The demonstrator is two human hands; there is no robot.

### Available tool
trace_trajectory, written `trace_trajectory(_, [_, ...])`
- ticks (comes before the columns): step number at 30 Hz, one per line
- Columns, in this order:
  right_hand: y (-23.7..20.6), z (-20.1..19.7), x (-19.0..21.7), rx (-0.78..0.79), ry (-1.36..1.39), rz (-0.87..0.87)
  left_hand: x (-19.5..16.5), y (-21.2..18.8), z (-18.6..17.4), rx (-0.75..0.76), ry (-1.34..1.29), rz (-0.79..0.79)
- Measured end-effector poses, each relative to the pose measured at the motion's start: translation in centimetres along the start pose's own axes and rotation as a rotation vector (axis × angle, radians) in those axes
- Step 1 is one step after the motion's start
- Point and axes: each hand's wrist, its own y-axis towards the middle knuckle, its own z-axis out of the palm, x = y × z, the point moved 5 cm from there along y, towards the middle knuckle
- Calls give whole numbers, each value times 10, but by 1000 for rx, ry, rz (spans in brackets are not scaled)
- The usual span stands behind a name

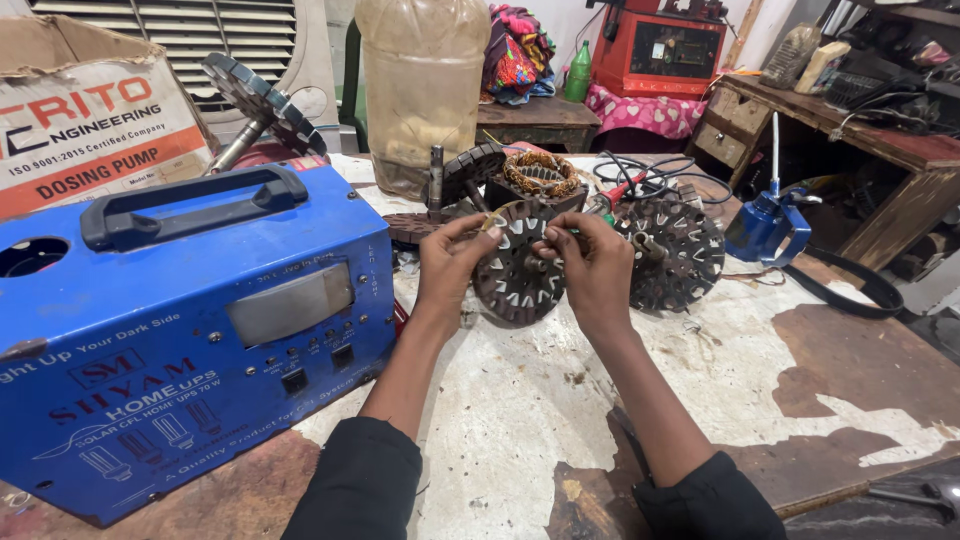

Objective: The person wraps a small white insulating piece around a slot on a motor rotor and trims the excess with scissors. They repeat this process on multiple slots, rotating the rotor as needed to access each position.

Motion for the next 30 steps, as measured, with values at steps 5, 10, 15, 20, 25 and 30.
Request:
trace_trajectory(5, [0, 3, 3, 12, 97, 48, 2, 2, -1, 0, 11, -33])
trace_trajectory(10, [-3, 0, 18, -40, -95, -49, 8, 0, 4, 36, 106, -105])
trace_trajectory(15, [-5, -1, 27, -98, -116, -93, 6, 0, 7, 136, 112, -62])
trace_trajectory(20, [-4, 9, 35, -46, -130, -186, 8, 1, 10, 170, 89, -58])
trace_trajectory(25, [-1, 14, 48, 43, -421, -389, 12, 3, 10, 167, 66, -43])
trace_trajectory(30, [13, 20, 55, 120, -430, -478, 15, 7, 11, 173, -14, -63])
